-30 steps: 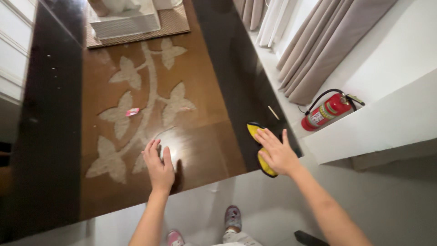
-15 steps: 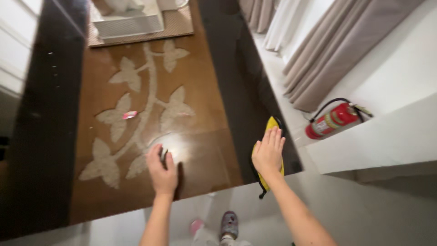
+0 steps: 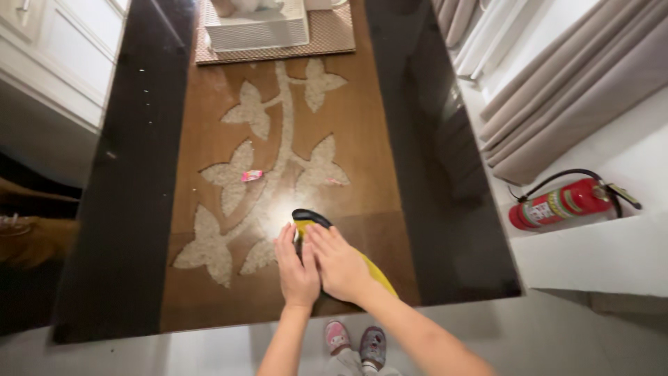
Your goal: The person wipes a dark wooden table with a yellow cloth, moving back and forth across the surface. The person folds the cloth and continues wiping different sections of the table.
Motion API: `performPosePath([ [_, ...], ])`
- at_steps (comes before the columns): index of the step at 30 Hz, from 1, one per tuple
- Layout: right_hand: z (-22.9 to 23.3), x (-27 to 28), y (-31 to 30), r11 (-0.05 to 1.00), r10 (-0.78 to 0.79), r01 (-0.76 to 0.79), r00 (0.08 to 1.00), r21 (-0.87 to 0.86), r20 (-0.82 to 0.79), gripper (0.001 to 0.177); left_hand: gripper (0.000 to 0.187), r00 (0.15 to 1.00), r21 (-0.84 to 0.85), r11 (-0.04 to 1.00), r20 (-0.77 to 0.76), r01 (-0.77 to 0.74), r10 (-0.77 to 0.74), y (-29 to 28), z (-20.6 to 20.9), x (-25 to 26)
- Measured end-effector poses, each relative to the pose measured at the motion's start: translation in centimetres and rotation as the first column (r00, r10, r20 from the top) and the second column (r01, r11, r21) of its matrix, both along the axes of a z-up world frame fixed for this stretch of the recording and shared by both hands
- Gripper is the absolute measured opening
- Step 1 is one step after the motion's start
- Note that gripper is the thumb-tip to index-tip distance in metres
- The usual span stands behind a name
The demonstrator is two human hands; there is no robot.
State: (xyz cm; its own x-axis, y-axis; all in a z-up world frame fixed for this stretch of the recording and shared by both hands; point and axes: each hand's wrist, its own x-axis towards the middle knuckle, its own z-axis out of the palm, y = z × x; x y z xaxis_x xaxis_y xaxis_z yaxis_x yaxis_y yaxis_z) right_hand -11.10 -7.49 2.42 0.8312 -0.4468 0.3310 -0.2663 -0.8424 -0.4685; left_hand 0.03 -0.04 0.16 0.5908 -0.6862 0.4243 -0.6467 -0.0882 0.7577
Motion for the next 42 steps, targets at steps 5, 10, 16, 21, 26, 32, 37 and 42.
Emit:
performPosePath([
  [5,-3.3,5.2,-1.4,0.991,0.013,-0.024,0.996,-0.130,-0.088,0.059,0.053,0.994,-0.086,0.996,-0.105,0.022,-0.031,0.2,1.0,0.1],
  [10,-5.4,9.6,-5.0,0.949,-0.251,0.222,0.961,-0.223,-0.112,0.063,0.059,0.996,-0.004,0.999,-0.073,0.051,-0.051,0.2,1.5,0.0],
  [16,-4.8,8.3,-9.9,0.877,-0.465,0.436,0.876,-0.201,-0.129,0.061,0.061,0.997,0.021,0.999,-0.066,0.047,-0.045,0.3,1.6,-0.1],
  [21,-5.4,3.6,-13.1,0.798,-0.590,0.556,0.799,-0.233,-0.117,0.063,0.062,0.997,0.028,0.999,-0.060,0.041,-0.039,0.2,2.0,-0.2],
  [26,-6.6,-4.5,-16.2,0.685,-0.724,0.659,0.661,-0.311,-0.197,0.062,0.063,1.000,0.100,0.995,0.017,0.023,-0.025,-0.1,2.0,-0.5],
  [32,-6.0,-15.0,-16.7,0.555,-0.828,0.804,0.508,-0.215,-0.236,0.064,0.064,0.996,0.157,0.988,0.089,-0.009,-0.005,-0.4,1.5,-0.5],
  [37,-5.5,-20.6,-14.7,0.487,-0.863,0.858,0.445,-0.162,-0.237,0.062,0.063,0.993,0.156,0.988,0.113,0.005,-0.023,-0.3,1.2,-0.4],
  [42,-5.8,-23.6,-11.9,0.407,-0.905,0.889,0.362,-0.208,-0.222,0.062,0.061,0.993,0.130,0.991,0.109,0.020,-0.034,-0.2,1.0,-0.5],
])
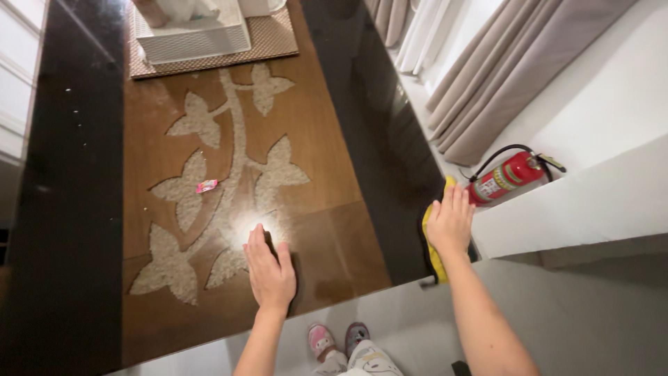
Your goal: The person wipes a dark wooden table with a yellow cloth, moving back and forth across the surface. The person folds the cloth and continues wiping different sections of the table.
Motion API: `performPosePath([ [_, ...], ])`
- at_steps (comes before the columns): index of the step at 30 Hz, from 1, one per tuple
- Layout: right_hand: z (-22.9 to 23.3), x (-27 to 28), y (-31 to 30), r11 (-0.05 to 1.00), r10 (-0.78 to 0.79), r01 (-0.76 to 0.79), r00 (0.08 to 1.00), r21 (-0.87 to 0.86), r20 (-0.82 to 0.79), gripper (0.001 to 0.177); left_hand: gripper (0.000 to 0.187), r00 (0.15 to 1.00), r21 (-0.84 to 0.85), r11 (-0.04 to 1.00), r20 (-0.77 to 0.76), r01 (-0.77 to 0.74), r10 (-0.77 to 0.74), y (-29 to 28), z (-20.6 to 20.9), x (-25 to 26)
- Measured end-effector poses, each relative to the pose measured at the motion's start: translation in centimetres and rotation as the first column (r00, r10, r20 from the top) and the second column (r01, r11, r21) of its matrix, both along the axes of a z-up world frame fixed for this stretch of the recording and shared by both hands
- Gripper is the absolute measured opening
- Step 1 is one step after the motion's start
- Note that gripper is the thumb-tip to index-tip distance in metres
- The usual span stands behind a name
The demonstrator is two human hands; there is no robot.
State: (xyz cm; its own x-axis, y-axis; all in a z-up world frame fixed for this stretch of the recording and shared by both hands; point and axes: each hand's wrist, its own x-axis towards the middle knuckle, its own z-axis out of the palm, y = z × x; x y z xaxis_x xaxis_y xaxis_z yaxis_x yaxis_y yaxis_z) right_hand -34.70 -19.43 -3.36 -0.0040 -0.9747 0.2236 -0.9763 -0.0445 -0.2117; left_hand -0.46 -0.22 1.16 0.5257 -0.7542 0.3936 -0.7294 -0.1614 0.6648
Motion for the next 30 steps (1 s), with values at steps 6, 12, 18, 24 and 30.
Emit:
performPosePath([
  [6,0.5,0.7,4.2,0.987,-0.160,0.160,0.987,0.007,0.003,0.063,0.058,0.999,-0.023,1.000,-0.046,0.009,-0.010,-0.1,0.1,-0.2],
  [12,1.1,6.7,7.7,0.999,-0.010,0.016,0.988,0.040,-0.155,0.064,0.044,0.984,-0.156,0.988,-0.179,-0.012,-0.016,-0.1,-0.1,-0.1],
  [18,2.6,17.8,12.9,0.919,0.385,-0.384,0.923,-0.086,-0.005,0.066,0.037,0.936,-0.289,0.955,-0.351,-0.072,-0.035,0.2,-0.3,0.2],
  [24,3.7,24.9,16.6,0.727,0.682,-0.684,0.706,-0.065,0.193,0.063,0.041,0.934,-0.328,0.944,-0.348,-0.038,-0.083,0.7,-0.8,0.7],
  [30,5.1,23.4,15.2,0.663,0.740,-0.743,0.632,-0.091,0.232,0.062,0.040,0.963,-0.243,0.970,-0.264,-0.008,-0.058,0.8,-0.7,0.9],
])
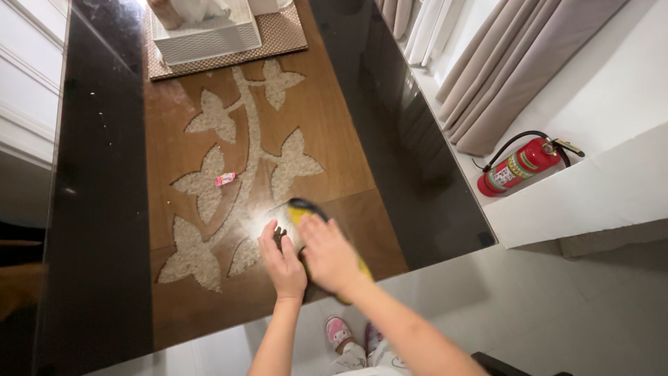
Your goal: The person wipes a dark wooden table with a yellow cloth, moving back and forth across the surface. The person folds the cloth and continues wiping different sections of the table.
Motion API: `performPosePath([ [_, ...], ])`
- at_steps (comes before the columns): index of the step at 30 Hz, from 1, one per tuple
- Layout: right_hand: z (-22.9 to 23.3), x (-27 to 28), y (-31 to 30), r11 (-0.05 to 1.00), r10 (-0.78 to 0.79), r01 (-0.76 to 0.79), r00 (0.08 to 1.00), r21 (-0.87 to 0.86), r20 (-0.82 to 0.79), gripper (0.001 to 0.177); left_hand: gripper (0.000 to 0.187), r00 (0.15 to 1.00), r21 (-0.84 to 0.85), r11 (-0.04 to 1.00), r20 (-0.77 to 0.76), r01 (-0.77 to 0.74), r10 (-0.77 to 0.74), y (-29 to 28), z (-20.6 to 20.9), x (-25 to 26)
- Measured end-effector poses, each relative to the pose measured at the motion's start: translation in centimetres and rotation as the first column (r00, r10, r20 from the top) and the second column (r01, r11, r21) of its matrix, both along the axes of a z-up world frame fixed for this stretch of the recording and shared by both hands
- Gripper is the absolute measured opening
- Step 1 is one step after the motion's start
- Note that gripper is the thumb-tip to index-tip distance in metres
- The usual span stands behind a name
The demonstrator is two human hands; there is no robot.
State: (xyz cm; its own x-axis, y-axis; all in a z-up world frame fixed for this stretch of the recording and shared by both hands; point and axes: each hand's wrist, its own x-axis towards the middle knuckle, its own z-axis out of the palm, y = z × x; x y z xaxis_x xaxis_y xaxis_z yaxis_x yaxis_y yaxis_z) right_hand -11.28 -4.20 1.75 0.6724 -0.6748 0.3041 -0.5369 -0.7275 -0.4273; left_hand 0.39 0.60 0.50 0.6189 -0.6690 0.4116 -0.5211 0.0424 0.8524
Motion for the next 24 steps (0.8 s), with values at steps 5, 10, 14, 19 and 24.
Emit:
performPosePath([
  [5,-0.5,-6.5,-5.7,0.978,-0.202,0.201,0.979,-0.058,-0.022,0.057,0.039,1.000,-0.015,1.000,0.009,0.016,-0.016,0.0,0.3,-0.1],
  [10,-1.5,-16.8,-10.1,0.907,-0.417,0.407,0.902,-0.107,-0.112,0.056,0.040,0.999,-0.008,1.000,0.036,-0.003,0.004,0.0,0.2,0.0],
  [14,-2.6,-23.2,-10.9,0.844,-0.535,0.510,0.823,-0.168,-0.190,0.058,0.039,1.000,-0.009,1.000,-0.005,-0.008,0.008,0.3,-0.3,0.2],
  [19,-3.7,-24.2,-11.0,0.804,-0.594,0.567,0.780,-0.181,-0.197,0.059,0.037,0.990,0.012,0.998,-0.128,-0.065,0.066,0.0,-1.3,0.4],
  [24,-4.0,-22.8,-11.9,0.733,-0.681,0.651,0.696,-0.198,-0.229,0.061,0.037,0.964,0.064,0.991,-0.233,-0.114,0.126,-0.7,-1.0,0.8],
])
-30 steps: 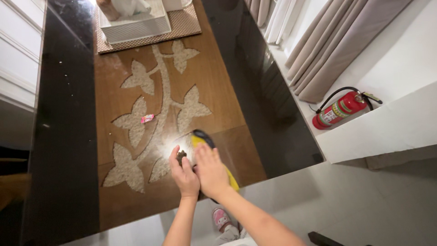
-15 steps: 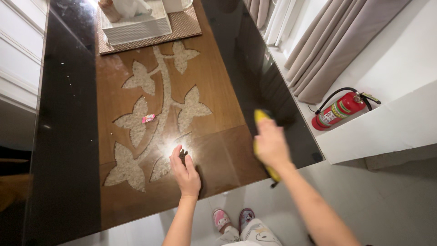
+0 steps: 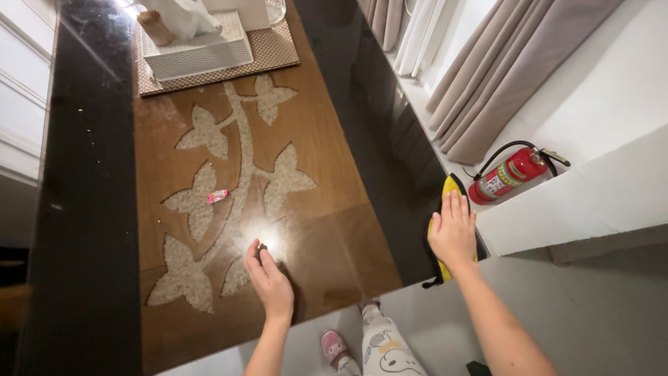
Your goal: The person wipes a dark wooden table with a yellow cloth, moving back and forth across the surface. The person folds the cloth and continues wiping different sections of the table.
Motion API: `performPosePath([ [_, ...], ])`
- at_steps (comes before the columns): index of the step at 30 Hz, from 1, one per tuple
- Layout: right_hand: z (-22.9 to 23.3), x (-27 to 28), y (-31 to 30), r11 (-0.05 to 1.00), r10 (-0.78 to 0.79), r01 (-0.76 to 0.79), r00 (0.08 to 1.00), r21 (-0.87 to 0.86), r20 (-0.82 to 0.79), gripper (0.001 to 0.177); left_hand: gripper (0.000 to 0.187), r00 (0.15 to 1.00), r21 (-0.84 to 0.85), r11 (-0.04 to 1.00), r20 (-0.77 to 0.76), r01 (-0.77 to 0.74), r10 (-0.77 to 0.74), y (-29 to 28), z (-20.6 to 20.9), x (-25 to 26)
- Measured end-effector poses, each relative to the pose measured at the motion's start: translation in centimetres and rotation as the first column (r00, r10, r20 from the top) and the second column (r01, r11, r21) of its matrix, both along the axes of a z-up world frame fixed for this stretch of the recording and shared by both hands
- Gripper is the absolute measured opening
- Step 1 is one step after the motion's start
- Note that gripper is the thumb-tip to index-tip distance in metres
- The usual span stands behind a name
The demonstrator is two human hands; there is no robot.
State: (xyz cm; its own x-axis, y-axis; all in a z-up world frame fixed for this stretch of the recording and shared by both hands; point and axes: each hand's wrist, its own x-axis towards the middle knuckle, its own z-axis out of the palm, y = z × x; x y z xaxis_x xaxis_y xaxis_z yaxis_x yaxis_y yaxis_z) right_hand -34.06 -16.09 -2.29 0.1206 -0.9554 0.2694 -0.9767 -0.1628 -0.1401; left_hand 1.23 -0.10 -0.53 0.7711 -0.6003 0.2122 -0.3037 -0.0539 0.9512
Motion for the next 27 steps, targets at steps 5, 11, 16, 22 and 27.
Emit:
performPosePath([
  [5,-1.0,1.1,-2.5,0.998,-0.063,0.063,0.998,0.018,0.012,0.065,0.039,0.996,0.020,1.000,-0.085,0.018,-0.016,-0.9,1.5,-0.1],
  [11,-1.9,3.9,-6.4,0.992,-0.119,0.119,0.993,0.036,0.005,0.071,0.041,0.989,0.041,0.998,0.144,0.038,-0.043,-2.8,1.8,0.7],
  [16,-1.5,8.9,-9.9,0.996,-0.086,0.087,0.995,0.019,-0.052,0.071,0.042,0.975,0.058,0.995,0.201,0.082,-0.092,-5.2,1.8,0.3],
  [22,0.1,19.1,-11.1,0.988,0.152,-0.155,0.961,0.004,-0.233,0.066,0.043,0.978,0.030,0.995,0.184,0.095,-0.099,-9.3,2.5,-0.9],
  [27,2.6,25.8,-8.3,0.886,0.463,-0.463,0.886,0.020,-0.001,0.071,0.043,0.977,0.019,0.999,0.206,0.047,-0.050,-12.0,3.1,-0.7],
])
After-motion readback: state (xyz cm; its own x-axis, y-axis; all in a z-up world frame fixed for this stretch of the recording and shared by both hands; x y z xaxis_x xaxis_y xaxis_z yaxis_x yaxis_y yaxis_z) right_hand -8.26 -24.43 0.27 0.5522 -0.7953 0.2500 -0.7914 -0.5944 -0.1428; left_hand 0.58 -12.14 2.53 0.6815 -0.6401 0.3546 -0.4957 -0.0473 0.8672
